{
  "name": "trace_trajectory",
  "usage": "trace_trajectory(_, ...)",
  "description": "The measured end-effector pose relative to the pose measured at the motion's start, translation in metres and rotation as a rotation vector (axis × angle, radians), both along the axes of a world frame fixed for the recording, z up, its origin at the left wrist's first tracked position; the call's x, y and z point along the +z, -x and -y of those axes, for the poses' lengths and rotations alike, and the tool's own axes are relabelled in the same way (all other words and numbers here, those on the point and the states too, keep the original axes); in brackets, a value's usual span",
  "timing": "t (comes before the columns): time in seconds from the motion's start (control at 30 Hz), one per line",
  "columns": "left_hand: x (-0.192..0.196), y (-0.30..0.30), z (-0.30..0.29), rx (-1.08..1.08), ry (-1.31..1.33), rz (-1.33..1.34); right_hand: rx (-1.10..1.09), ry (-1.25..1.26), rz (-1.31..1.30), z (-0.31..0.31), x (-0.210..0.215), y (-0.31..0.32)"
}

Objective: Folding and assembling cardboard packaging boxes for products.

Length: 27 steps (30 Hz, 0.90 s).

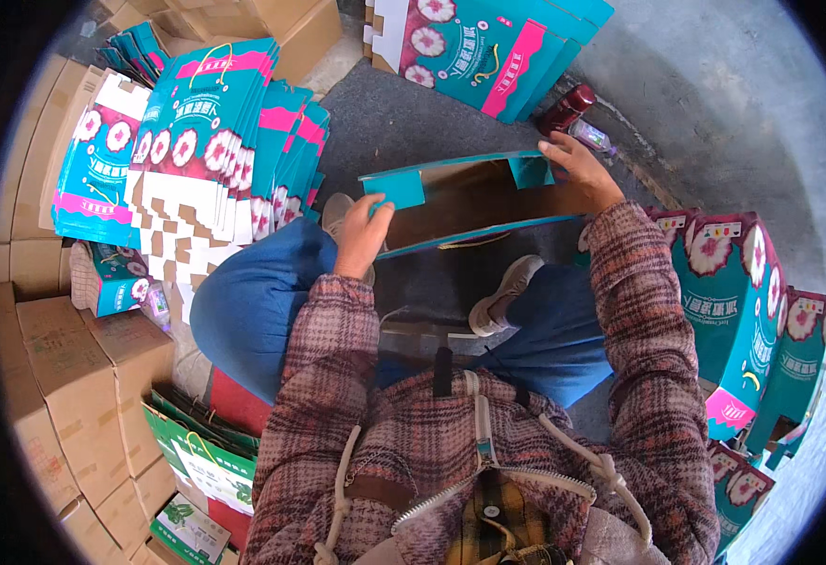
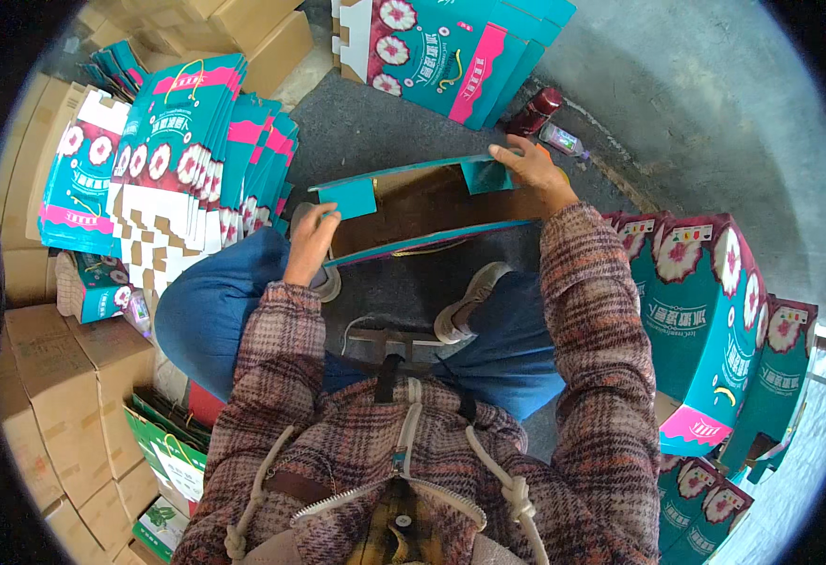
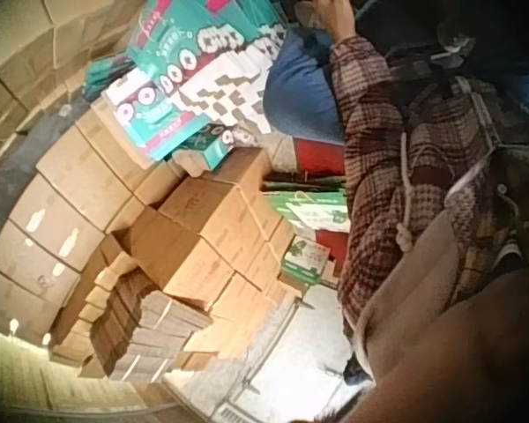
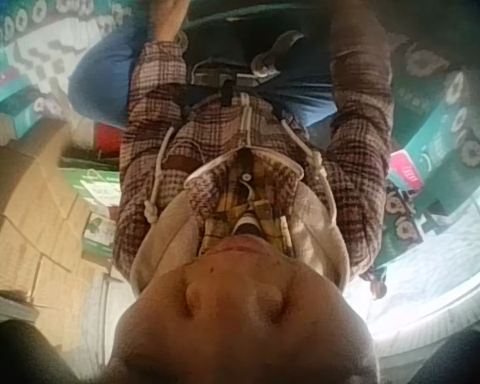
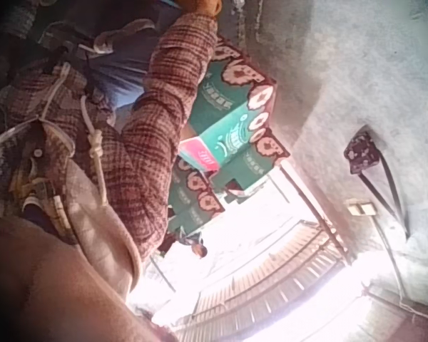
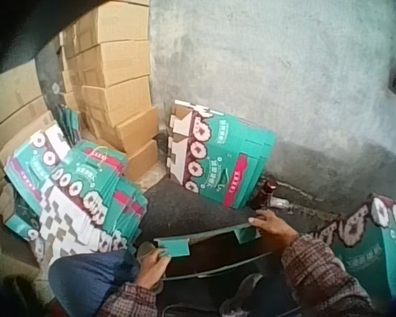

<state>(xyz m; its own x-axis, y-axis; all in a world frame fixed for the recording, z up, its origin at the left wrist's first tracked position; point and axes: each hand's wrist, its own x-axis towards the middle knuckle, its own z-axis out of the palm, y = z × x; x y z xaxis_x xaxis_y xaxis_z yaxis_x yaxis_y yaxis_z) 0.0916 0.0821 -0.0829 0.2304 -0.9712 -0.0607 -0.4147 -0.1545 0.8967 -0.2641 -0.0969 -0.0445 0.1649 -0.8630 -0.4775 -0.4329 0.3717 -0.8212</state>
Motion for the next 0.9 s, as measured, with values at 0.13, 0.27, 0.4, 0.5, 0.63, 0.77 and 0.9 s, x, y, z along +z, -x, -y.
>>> trace_trajectory(0.13, 0.022, -0.002, -0.002, 0.039, -0.233, -0.045, 0.492, 0.407, -0.355, -0.006, -0.008, 0.014)
trace_trajectory(0.27, 0.020, 0.000, -0.009, 0.120, -0.080, -0.027, 0.658, 0.606, -0.531, -0.014, -0.015, 0.003)
trace_trajectory(0.4, 0.009, -0.003, -0.008, 0.105, 0.016, 0.008, 0.657, 0.635, -0.715, -0.018, -0.019, -0.005)
trace_trajectory(0.5, 0.004, 0.000, -0.009, 0.173, -0.037, -0.710, 0.664, 0.647, -0.855, -0.019, -0.020, -0.010)
trace_trajectory(0.63, 0.002, 0.015, -0.016, 0.053, -0.258, -0.454, 0.669, 0.655, -0.906, -0.020, -0.021, -0.006)
trace_trajectory(0.77, -0.049, -0.001, -0.018, -0.158, -0.125, -0.144, 0.715, 0.750, -1.076, -0.019, -0.012, -0.004)
trace_trajectory(0.9, -0.058, -0.008, -0.010, -0.223, -0.151, -0.143, 0.340, 0.566, -0.911, -0.009, 0.015, 0.021)
